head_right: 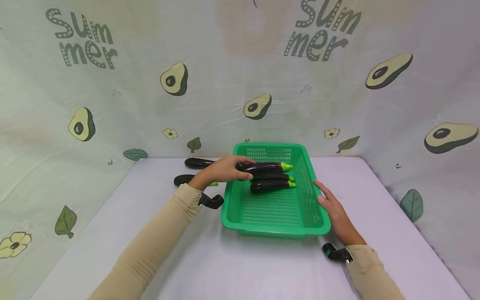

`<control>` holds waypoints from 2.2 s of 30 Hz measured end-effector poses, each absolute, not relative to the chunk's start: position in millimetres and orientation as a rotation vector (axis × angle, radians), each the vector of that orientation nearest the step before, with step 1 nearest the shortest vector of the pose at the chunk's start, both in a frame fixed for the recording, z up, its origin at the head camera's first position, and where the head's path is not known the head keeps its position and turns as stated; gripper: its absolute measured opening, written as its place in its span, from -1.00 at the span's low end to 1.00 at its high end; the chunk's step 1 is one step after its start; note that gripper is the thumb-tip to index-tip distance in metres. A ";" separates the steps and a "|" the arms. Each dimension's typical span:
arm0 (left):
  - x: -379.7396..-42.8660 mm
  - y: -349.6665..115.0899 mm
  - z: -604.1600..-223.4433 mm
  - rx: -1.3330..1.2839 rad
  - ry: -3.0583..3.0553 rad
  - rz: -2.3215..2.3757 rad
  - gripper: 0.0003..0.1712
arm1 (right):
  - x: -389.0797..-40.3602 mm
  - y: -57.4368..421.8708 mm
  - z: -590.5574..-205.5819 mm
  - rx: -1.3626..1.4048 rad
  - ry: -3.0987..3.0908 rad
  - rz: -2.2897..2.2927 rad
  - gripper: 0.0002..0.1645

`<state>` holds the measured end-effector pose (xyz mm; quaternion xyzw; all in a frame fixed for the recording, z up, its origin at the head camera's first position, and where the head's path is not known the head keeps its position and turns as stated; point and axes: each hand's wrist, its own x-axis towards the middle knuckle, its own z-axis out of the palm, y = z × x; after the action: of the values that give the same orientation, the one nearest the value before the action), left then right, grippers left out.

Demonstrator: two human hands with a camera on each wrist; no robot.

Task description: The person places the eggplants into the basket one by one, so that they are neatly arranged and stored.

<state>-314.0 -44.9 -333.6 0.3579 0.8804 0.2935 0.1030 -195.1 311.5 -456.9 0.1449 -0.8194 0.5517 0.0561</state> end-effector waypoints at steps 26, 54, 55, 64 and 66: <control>-327.1 -0.5 -349.4 0.840 2.386 0.897 -0.40 | -197.1 310.7 -456.4 0.475 -2.468 1.735 -0.36; -322.2 7.4 -364.6 0.881 2.575 0.609 -0.40 | -198.0 310.8 -456.6 0.470 -2.469 1.734 -0.36; -322.0 7.7 -364.6 0.886 2.585 0.589 -0.40 | -197.8 310.8 -456.2 0.470 -2.469 1.738 -0.36; -321.8 7.6 -367.4 0.901 2.616 0.564 -0.40 | -196.8 310.0 -452.7 0.473 -2.461 1.751 -0.36; -321.7 7.5 -368.3 0.897 2.614 0.554 -0.39 | -197.0 310.4 -453.5 0.472 -2.461 1.753 -0.36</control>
<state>-321.7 7.5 -368.3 0.3142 0.9154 0.1938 0.1606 -197.0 310.4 -453.5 0.1542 -0.8040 0.5727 0.0418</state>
